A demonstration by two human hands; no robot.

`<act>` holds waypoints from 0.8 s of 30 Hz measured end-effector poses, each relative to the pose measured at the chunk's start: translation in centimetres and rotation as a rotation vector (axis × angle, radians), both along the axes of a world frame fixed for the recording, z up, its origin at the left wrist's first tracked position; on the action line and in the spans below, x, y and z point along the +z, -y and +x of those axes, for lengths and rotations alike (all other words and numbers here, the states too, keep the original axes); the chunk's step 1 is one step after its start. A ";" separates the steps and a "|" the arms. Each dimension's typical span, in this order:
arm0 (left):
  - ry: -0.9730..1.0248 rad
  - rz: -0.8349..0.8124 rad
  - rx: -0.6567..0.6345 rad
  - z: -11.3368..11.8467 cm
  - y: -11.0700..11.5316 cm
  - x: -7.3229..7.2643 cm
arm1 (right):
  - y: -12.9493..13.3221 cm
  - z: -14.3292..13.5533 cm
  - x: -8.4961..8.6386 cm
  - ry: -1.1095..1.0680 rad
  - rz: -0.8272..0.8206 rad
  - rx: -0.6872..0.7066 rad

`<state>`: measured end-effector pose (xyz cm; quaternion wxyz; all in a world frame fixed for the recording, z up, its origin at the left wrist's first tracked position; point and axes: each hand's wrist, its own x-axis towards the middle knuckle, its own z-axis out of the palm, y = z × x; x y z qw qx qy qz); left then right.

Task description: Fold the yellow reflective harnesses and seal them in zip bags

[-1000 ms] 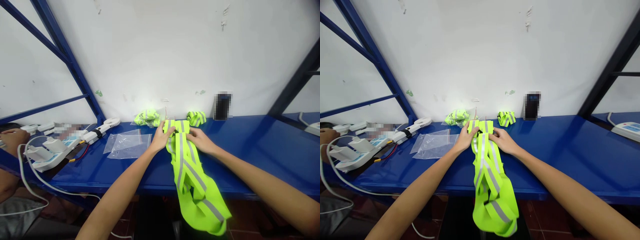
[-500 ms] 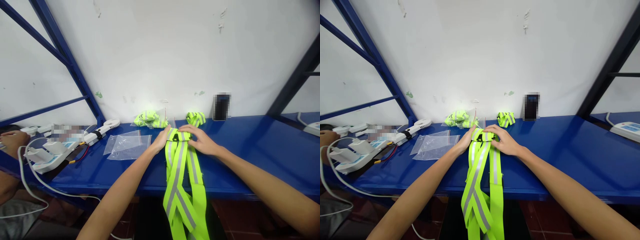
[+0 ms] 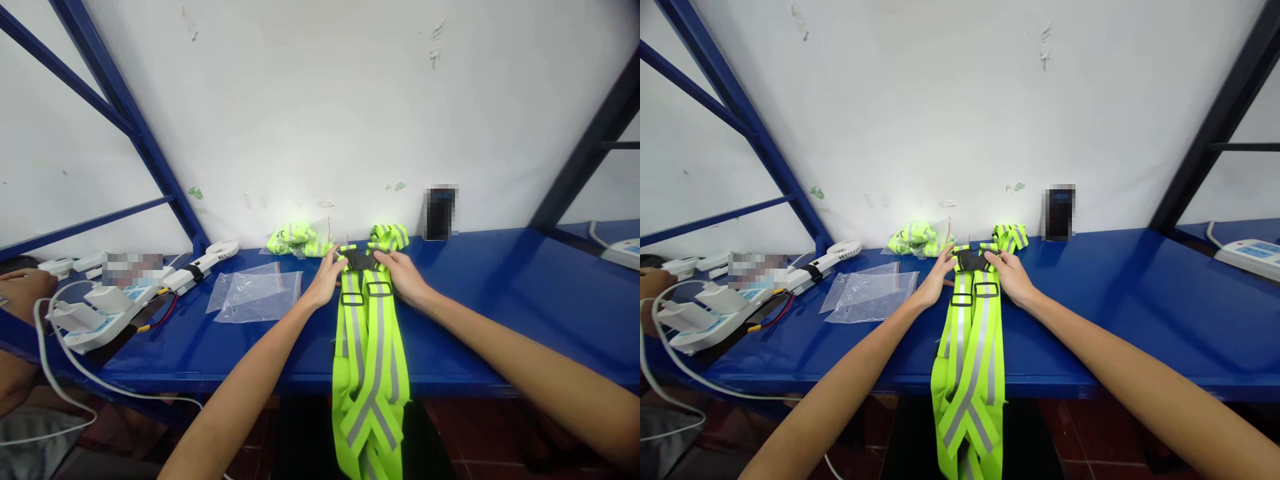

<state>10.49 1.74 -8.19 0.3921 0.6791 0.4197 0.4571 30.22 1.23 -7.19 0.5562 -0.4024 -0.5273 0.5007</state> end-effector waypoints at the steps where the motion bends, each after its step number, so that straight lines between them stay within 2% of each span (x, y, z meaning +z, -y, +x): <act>1: -0.020 -0.004 -0.030 0.0 0.1 0.0 | 0.1 -0.2 0.0 -0.086 -0.045 0.012; 4: -0.044 0.003 -0.056 -0.1 0.0 -0.2 | 0.5 -0.7 0.5 -0.227 -0.169 0.000; 9: -0.078 0.015 0.116 -0.1 -0.8 -0.6 | 1.1 -0.9 1.1 -0.261 -0.241 0.045; 12: 0.119 0.011 0.036 -0.1 -0.9 -0.6 | 1.2 -1.0 1.1 -0.296 -0.208 0.127; 16: 0.418 -0.141 -0.094 0.3 -0.6 -0.3 | 1.2 -0.7 0.9 -0.312 -0.148 0.280; 22: 0.548 -0.183 -0.043 0.4 -0.6 -0.2 | 1.7 -0.3 1.3 -0.226 -0.047 0.406; 24: 0.549 -0.165 -0.030 0.3 -0.8 -0.2 | 1.8 -0.4 1.4 -0.209 -0.027 0.399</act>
